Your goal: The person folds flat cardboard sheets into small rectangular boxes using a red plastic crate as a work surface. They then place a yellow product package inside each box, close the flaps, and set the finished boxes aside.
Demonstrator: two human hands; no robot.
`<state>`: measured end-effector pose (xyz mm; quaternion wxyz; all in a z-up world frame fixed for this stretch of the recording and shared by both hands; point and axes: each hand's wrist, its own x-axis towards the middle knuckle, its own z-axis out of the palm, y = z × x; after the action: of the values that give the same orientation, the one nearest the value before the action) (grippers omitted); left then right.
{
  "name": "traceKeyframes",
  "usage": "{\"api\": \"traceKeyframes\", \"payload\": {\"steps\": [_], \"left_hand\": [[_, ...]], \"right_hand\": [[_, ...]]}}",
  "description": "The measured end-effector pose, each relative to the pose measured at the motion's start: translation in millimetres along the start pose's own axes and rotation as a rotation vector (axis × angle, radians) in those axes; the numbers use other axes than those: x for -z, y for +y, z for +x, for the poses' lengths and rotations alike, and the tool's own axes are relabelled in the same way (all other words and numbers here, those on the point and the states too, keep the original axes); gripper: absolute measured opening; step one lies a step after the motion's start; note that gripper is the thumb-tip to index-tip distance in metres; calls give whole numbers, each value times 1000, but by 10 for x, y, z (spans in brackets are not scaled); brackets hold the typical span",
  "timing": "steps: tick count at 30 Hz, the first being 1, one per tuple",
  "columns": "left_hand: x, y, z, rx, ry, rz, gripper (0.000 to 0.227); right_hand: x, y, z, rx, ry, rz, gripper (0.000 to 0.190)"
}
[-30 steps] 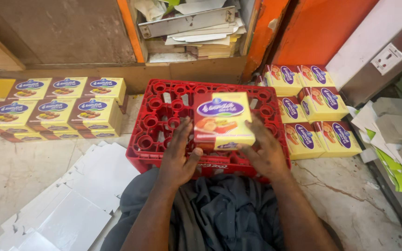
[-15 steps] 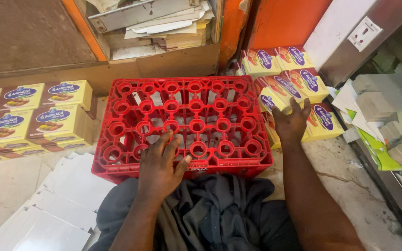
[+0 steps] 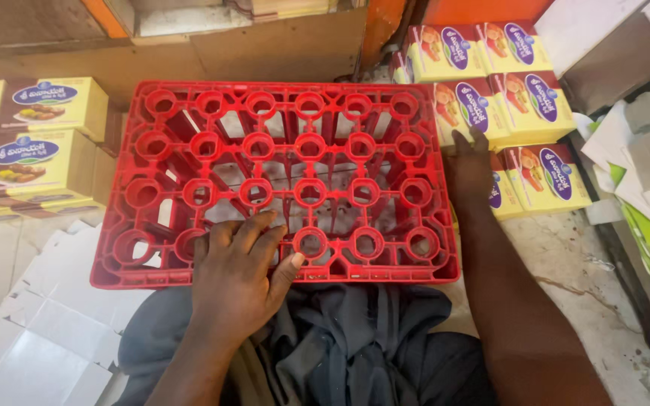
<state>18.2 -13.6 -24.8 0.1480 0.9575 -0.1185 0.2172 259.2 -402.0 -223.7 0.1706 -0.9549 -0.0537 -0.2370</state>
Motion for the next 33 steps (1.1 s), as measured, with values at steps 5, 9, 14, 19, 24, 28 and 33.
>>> {"api": "traceKeyframes", "payload": {"steps": [5, 9, 14, 19, 24, 28, 33], "left_hand": [[-6, 22, 19, -1, -15, 20, 46], [-8, 13, 23, -28, 7, 39, 45], [-20, 30, 32, 3, -5, 44, 46], [-31, 55, 23, 9, 11, 32, 44], [-102, 60, -78, -20, 119, 42, 44], [-131, -17, -158, -25, 182, -44, 33], [264, -337, -307, -111, 340, -49, 42]], "right_hand": [[-115, 164, 69, -12, -96, 59, 54], [-161, 249, 20, 135, 0, 49, 58], [463, -226, 337, -170, 10, 401, 58], [1399, -1336, 300, 11, 2, 499, 41], [1628, -2582, -295, 395, -145, 621, 44], [1544, -3038, -795, 522, -175, 414, 36], [1541, -3057, -900, 570, -273, 219, 45]]}}
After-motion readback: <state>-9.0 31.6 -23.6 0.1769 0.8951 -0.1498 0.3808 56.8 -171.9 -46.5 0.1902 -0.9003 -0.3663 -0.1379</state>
